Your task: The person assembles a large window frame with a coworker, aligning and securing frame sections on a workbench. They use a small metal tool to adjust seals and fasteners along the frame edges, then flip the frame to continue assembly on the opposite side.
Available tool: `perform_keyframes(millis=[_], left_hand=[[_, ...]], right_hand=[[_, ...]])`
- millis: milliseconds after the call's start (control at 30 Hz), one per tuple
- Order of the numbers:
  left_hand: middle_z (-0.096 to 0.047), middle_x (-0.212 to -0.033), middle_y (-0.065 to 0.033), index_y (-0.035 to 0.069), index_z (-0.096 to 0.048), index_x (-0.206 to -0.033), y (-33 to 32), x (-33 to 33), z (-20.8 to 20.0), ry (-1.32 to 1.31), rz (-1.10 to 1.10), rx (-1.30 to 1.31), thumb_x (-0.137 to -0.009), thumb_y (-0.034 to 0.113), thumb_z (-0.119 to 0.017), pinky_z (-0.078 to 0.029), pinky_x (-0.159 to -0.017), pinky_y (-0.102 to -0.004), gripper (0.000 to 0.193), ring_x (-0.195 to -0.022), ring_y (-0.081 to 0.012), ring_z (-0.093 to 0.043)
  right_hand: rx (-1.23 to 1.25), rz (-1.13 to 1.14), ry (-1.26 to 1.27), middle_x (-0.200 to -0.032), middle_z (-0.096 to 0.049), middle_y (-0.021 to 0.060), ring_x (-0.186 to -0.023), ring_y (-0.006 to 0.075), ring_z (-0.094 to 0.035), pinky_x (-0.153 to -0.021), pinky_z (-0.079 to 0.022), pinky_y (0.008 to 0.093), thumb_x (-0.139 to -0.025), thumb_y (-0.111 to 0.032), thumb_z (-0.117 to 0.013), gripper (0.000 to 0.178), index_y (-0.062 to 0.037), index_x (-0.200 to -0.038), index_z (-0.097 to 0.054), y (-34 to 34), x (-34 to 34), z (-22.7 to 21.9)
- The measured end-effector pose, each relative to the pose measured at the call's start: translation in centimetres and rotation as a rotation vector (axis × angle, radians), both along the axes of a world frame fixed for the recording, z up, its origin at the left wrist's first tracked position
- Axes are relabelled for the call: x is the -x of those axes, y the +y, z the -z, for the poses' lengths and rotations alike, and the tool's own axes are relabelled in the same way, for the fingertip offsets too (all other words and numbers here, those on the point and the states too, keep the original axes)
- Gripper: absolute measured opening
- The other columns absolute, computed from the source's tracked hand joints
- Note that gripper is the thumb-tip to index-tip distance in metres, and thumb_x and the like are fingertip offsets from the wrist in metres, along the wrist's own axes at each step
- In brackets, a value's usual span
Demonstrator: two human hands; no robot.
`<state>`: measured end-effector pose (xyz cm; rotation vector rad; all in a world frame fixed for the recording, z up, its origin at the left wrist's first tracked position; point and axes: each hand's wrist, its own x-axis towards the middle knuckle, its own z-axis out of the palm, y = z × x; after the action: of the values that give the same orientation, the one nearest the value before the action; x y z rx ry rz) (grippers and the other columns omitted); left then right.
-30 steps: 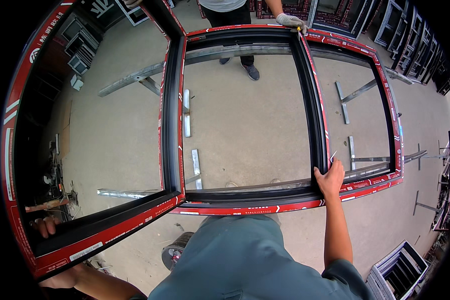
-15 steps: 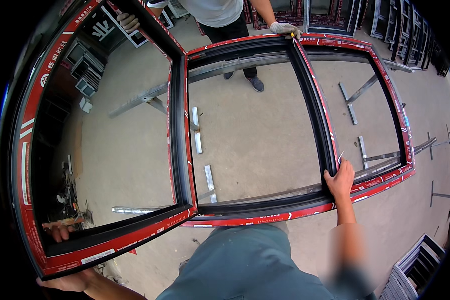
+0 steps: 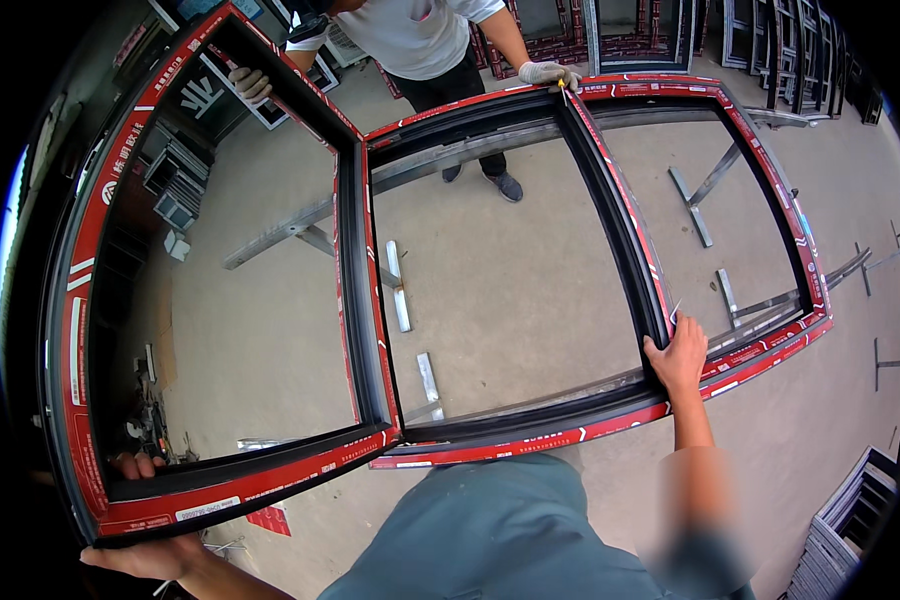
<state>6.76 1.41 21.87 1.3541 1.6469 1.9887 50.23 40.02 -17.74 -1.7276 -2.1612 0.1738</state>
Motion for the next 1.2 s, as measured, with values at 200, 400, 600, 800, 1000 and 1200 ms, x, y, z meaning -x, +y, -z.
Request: perform_keyframes(millis=[200,400,600,800,1000,1200], left_hand=[[-0.066,-0.123,-0.0235,0.001,-0.044,-0.146,-1.2,0.4,0.0,-0.007,-0.178,0.010,-0.089,0.088,-0.021,-0.053,-0.103,-0.0476,0.107,-0.114,-0.0346,-0.068],[-0.064,-0.124,-0.0291,-0.008,-0.049,-0.138,0.5,0.3,0.7,-0.044,0.067,0.015,-0.092,0.079,-0.020,-0.049,-0.107,-0.0529,0.103,-0.117,-0.0400,-0.064],[-0.056,-0.131,-0.0367,-0.014,-0.058,-0.129,-3.8,2.4,-1.6,0.035,-0.002,0.199,-0.098,0.037,-0.040,-0.040,-0.114,-0.0539,0.062,-0.125,-0.0437,-0.055],[-0.052,-0.127,-0.0423,-0.020,-0.058,-0.118,-4.1,2.5,-1.0,-0.353,0.154,-0.004,-0.096,0.042,-0.039,-0.036,-0.113,-0.0605,0.068,-0.118,-0.0495,-0.055],[-0.051,-0.078,-0.0143,0.011,-0.044,-0.075,-5.5,3.0,-3.4,-0.124,-0.702,-0.151,-0.071,0.060,-0.061,-0.037,-0.089,-0.0456,0.052,-0.074,-0.0265,-0.054],[-0.049,-0.057,-0.0011,0.016,-0.044,-0.067,-6.2,3.0,-5.8,-0.488,-0.660,-0.509,-0.081,0.070,-0.052,-0.044,-0.066,-0.0309,0.056,-0.047,-0.0168,-0.050]], right_hand=[[-0.287,-0.020,0.061,-0.110,-0.063,0.0136,-0.098,0.0331,-0.060,-0.085,-0.046,0.0449,-0.079,-0.030,-0.083,0.046,-0.0031,-0.113,-0.065,-0.6,0.6,-1.2],[-0.454,-0.183,0.071,-0.093,-0.065,0.0078,-0.080,0.0273,-0.060,-0.070,-0.044,0.0400,-0.089,-0.015,-0.076,0.016,-0.0052,-0.099,-0.070,-1.2,0.6,-1.0],[-0.148,-0.591,0.291,-0.069,-0.055,0.0066,-0.058,0.0243,-0.054,-0.055,-0.043,0.0356,-0.086,-0.014,-0.078,0.017,-0.0035,-0.096,-0.070,-4.1,8.1,-1.8],[0.590,-0.999,0.458,-0.066,-0.063,0.0135,-0.063,0.0354,-0.064,-0.058,-0.048,0.0437,-0.099,-0.026,-0.065,0.019,-0.0086,-0.105,-0.063,-5.7,20.5,-0.3],[1.095,-1.417,0.434,-0.075,-0.065,0.0177,-0.074,0.0381,-0.065,-0.068,-0.049,0.0468,-0.104,-0.032,-0.056,0.024,-0.0093,-0.108,-0.063,-8.5,29.3,4.7],[1.393,-1.551,0.482,-0.091,-0.070,0.0203,-0.090,0.0414,-0.066,-0.079,-0.049,0.0498,-0.105,-0.038,-0.052,0.029,-0.0135,-0.115,-0.066,-12.6,33.6,7.2]])
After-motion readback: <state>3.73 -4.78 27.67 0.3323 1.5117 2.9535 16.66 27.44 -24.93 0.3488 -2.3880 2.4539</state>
